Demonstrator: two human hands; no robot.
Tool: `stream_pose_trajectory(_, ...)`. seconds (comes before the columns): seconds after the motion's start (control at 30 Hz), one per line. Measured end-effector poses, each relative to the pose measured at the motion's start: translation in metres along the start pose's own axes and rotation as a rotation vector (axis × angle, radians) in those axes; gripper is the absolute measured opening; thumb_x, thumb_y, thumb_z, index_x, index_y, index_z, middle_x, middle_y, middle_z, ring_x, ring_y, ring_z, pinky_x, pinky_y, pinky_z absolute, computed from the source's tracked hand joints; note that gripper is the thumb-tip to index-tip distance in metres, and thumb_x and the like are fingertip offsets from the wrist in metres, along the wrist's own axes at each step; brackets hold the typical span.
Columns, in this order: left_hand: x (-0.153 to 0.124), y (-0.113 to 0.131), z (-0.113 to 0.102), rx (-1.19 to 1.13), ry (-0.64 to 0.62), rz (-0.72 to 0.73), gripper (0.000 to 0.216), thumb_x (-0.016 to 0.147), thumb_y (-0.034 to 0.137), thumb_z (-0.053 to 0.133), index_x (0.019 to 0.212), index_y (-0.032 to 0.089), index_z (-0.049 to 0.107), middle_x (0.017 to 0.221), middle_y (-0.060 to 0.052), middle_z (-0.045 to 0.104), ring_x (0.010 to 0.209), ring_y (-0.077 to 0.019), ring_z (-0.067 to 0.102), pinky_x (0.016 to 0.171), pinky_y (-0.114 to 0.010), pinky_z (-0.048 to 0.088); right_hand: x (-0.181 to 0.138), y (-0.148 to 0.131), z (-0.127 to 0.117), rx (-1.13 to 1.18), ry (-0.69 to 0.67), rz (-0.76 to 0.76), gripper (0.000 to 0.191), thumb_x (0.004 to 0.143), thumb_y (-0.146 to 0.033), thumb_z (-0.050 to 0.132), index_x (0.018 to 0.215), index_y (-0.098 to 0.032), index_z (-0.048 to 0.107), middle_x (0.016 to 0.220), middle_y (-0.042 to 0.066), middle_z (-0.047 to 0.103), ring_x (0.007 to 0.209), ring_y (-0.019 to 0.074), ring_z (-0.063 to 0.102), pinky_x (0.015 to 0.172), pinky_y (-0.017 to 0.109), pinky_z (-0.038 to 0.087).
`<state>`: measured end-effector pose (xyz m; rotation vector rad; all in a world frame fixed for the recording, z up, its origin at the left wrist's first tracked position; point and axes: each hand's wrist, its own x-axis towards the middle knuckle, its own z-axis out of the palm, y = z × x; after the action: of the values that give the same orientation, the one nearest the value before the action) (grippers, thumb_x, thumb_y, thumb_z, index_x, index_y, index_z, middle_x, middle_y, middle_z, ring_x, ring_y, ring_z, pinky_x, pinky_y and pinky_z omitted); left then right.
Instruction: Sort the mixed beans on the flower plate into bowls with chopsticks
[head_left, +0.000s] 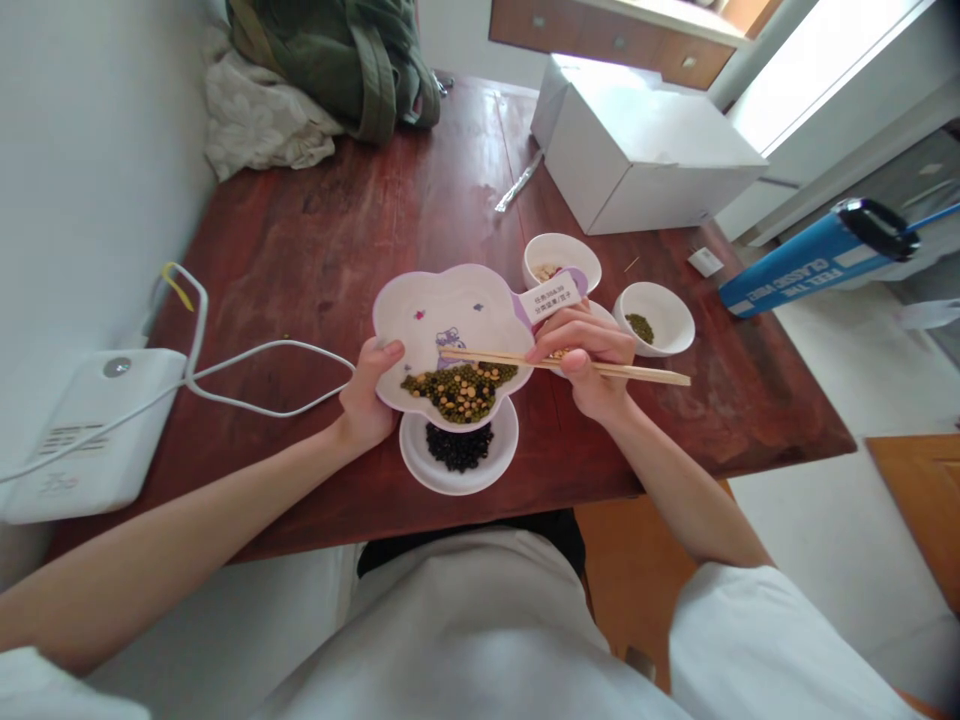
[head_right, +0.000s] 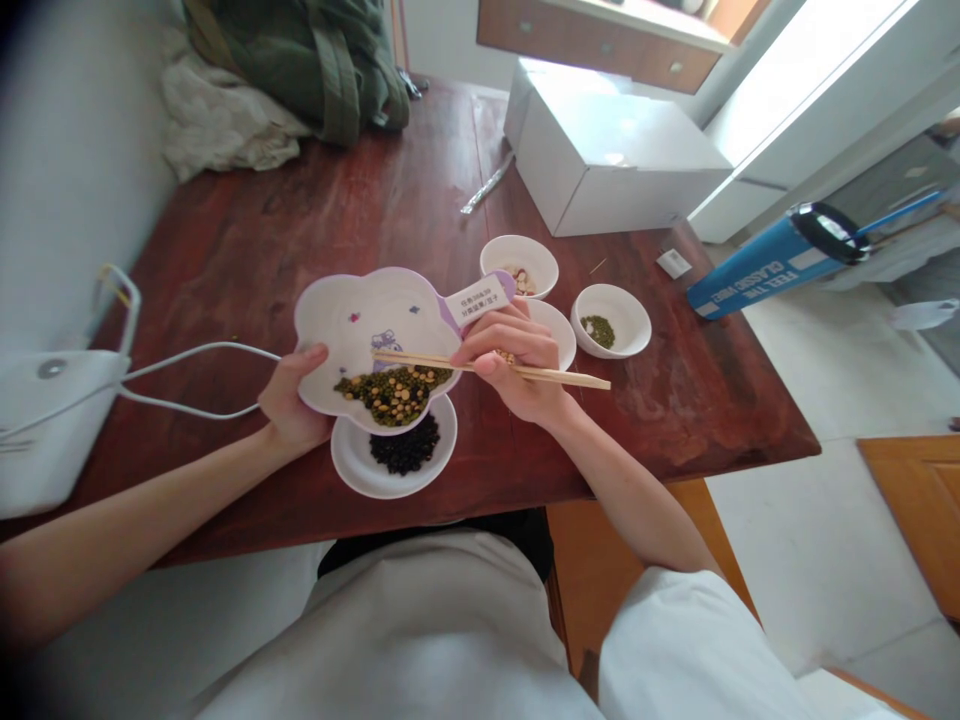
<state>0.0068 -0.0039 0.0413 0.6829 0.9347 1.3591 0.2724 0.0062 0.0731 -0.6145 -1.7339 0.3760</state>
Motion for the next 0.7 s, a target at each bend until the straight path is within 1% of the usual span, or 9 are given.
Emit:
stream_pose_trajectory(0.13, -0.001, 0.001, 0.0, -0.004, 0.01, -0.013, 0.039, 0.069, 0.058, 0.099, 0.086, 0.027, 0.082, 0.084, -0.009, 0.085, 0.121, -0.0495, 0.09, 0.098, -0.06, 0.083, -0.001, -0.001, 0.0, 0.007, 0.001, -0.005, 0.056, 0.123, -0.07, 0.07, 0.092, -0.029, 0.093, 0.076, 0.0, 0.082, 0.07, 0.021, 0.075, 0.087, 0.045, 0.059)
stream_pose_trajectory(0.23, -0.001, 0.003, 0.0, 0.03, 0.015, -0.019, 0.044, 0.068, 0.059, 0.099, 0.093, 0.027, 0.083, 0.084, -0.009, 0.084, 0.119, -0.0492, 0.09, 0.099, -0.06, 0.082, -0.002, -0.001, 0.0, -0.036, -0.004, 0.018, 0.059, 0.123, -0.072, 0.067, 0.092, -0.029, 0.094, 0.076, 0.001, 0.083, 0.069, 0.0218, 0.076, 0.084, 0.045, 0.06)
stream_pose_trajectory(0.33, -0.003, 0.004, 0.002, 0.047, 0.007, 0.0, 0.045, 0.069, 0.061, 0.098, 0.096, 0.027, 0.083, 0.084, -0.01, 0.083, 0.12, -0.0508, 0.089, 0.099, -0.062, 0.082, -0.002, -0.002, 0.0, -0.031, 0.004, 0.024, 0.061, 0.123, -0.072, 0.066, 0.092, -0.028, 0.094, 0.076, 0.003, 0.083, 0.069, 0.022, 0.076, 0.08, 0.043, 0.061)
stream_pose_trajectory(0.43, -0.004, 0.003, 0.002, 0.033, -0.022, 0.013, 0.045, 0.071, 0.062, 0.097, 0.097, 0.028, 0.083, 0.086, -0.01, 0.084, 0.121, -0.0501, 0.089, 0.1, -0.061, 0.081, -0.002, -0.002, 0.0, 0.01, 0.006, 0.026, 0.06, 0.123, -0.071, 0.068, 0.092, -0.027, 0.095, 0.078, 0.005, 0.084, 0.071, 0.0225, 0.077, 0.074, 0.04, 0.063)
stream_pose_trajectory(0.5, -0.004, 0.0, -0.001, 0.037, -0.021, 0.017, 0.048, 0.072, 0.064, 0.099, 0.098, 0.026, 0.084, 0.083, -0.009, 0.083, 0.116, -0.0483, 0.09, 0.099, -0.058, 0.08, -0.003, -0.003, 0.0, 0.036, 0.007, 0.04, 0.061, 0.124, -0.07, 0.066, 0.094, -0.027, 0.096, 0.08, 0.006, 0.085, 0.074, 0.023, 0.079, 0.072, 0.039, 0.064)
stream_pose_trajectory(0.57, -0.002, -0.003, -0.007, 0.056, 0.015, 0.04, 0.053, 0.071, 0.067, 0.1, 0.096, 0.024, 0.085, 0.08, -0.007, 0.082, 0.108, -0.0452, 0.09, 0.095, -0.054, 0.078, -0.005, -0.004, 0.0, 0.09, 0.017, 0.057, 0.062, 0.127, -0.068, 0.061, 0.096, -0.027, 0.097, 0.083, 0.006, 0.086, 0.075, 0.0225, 0.08, 0.071, 0.039, 0.063)
stream_pose_trajectory(0.63, 0.001, -0.007, -0.012, 0.09, 0.046, 0.07, 0.053, 0.071, 0.066, 0.101, 0.097, 0.022, 0.086, 0.081, -0.006, 0.083, 0.1, -0.0402, 0.089, 0.09, -0.048, 0.075, -0.006, -0.005, -0.001, 0.161, 0.022, 0.07, 0.065, 0.13, -0.065, 0.056, 0.096, -0.028, 0.097, 0.085, 0.006, 0.087, 0.073, 0.0213, 0.08, 0.069, 0.039, 0.062)
stream_pose_trajectory(0.7, 0.003, -0.009, -0.016, 0.111, 0.046, 0.083, 0.05, 0.073, 0.063, 0.099, 0.097, 0.021, 0.088, 0.086, -0.006, 0.086, 0.096, -0.0365, 0.087, 0.083, -0.043, 0.071, -0.006, -0.006, -0.003, 0.197, 0.019, 0.065, 0.069, 0.131, -0.065, 0.052, 0.094, -0.028, 0.098, 0.085, 0.006, 0.087, 0.07, 0.0209, 0.078, 0.066, 0.04, 0.061)
